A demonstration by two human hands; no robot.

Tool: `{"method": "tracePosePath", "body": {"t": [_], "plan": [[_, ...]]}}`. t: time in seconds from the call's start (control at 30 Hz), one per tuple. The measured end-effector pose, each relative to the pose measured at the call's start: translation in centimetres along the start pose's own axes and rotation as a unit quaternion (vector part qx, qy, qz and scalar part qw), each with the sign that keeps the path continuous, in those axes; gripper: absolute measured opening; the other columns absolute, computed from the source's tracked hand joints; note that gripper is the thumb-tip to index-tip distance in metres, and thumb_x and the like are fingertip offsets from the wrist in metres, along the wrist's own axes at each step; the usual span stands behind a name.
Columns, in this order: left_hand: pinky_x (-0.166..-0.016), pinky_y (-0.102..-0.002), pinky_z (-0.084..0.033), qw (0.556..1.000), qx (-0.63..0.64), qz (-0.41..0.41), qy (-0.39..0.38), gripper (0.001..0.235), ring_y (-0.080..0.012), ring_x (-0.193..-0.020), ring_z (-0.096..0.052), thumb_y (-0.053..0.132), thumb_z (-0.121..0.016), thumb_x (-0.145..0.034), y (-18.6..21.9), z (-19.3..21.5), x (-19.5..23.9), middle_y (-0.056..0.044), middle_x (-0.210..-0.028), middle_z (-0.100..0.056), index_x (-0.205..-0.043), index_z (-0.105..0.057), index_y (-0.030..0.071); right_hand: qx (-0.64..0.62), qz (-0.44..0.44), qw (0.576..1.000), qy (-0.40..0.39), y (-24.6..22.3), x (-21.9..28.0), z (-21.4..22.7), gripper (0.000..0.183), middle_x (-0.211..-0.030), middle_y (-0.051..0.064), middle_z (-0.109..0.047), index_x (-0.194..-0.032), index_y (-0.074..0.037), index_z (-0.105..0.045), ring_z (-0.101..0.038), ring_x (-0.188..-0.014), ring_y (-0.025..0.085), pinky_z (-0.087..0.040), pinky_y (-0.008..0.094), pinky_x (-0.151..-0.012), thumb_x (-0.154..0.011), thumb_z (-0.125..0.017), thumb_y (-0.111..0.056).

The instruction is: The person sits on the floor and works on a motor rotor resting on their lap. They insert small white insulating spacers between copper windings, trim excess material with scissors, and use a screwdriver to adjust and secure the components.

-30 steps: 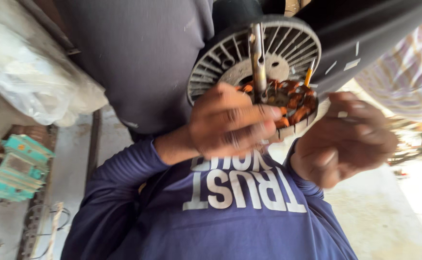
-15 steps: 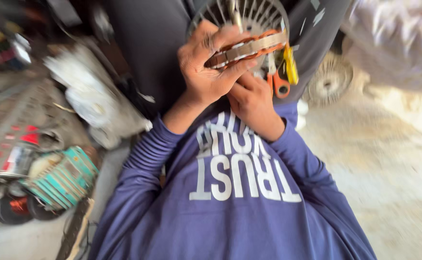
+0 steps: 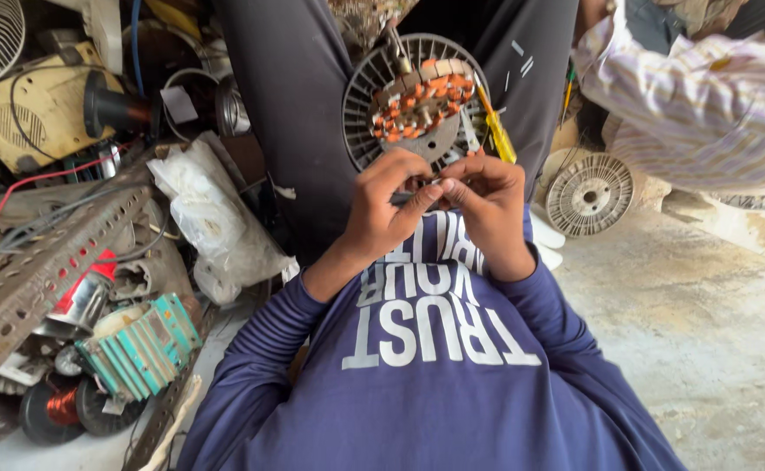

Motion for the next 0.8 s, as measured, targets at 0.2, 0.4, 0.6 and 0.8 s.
{"method": "tracePosePath", "body": {"t": [0.2, 0.4, 0.6, 0.8], "plan": [[-0.064, -0.027, -0.050, 0.998, 0.034, 0.021, -0.041, 0.012, -0.0142, -0.075, -0.062, 0.011, -0.066, -0.104, 0.8, -0.9, 0.0, -0.006, -0.089, -0.064, -0.100, -0.063, 0.001, -0.113, -0.007, 0.993, -0.045, -0.3, 0.0, -0.1, 0.009, -0.096, 0.009, -0.069, -0.101, 0.006, -0.070, -0.066, -0.078, 0.013, -0.055, 0.025, -0.069, -0.097, -0.076, 0.001], [-0.063, -0.027, -0.051, 0.999, 0.017, 0.036, 0.007, 0.013, -0.0136, -0.072, -0.065, 0.010, -0.066, -0.105, 1.7, -1.6, 0.8, -0.006, -0.086, -0.065, -0.096, -0.063, 0.002, -0.268, -0.089, 0.956, -0.075, 1.3, 0.6, 0.5, 0.014, -0.100, 0.015, -0.073, -0.109, 0.006, -0.071, -0.072, -0.083, 0.019, -0.059, 0.028, -0.074, -0.097, -0.074, -0.001], [-0.059, -0.026, -0.052, 1.000, -0.019, -0.012, 0.019, 0.012, -0.0150, -0.070, -0.067, 0.008, -0.070, -0.101, 2.9, -1.9, 1.0, -0.007, -0.085, -0.066, -0.095, -0.065, 0.000, -0.284, -0.068, 0.950, -0.112, 1.5, 0.7, 0.8, 0.013, -0.102, 0.017, -0.072, -0.107, 0.006, -0.071, -0.073, -0.085, 0.021, -0.061, 0.029, -0.077, -0.095, -0.076, 0.001], [-0.064, -0.028, -0.056, 0.999, -0.006, -0.030, -0.035, 0.012, -0.0178, -0.076, -0.072, 0.008, -0.069, -0.103, 3.4, -1.8, 0.7, -0.007, -0.087, -0.068, -0.094, -0.066, 0.001, -0.239, -0.040, 0.962, -0.125, 0.6, 1.2, 0.8, 0.012, -0.101, 0.018, -0.071, -0.102, 0.007, -0.071, -0.071, -0.083, 0.019, -0.060, 0.028, -0.075, -0.095, -0.078, 0.000]]}}
Point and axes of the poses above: each hand's wrist, its own x-axis away from the middle knuckle, its own z-axis out of the back of the hand, y = z × x, the point moved 4 cm from there along -x, towards the middle knuckle
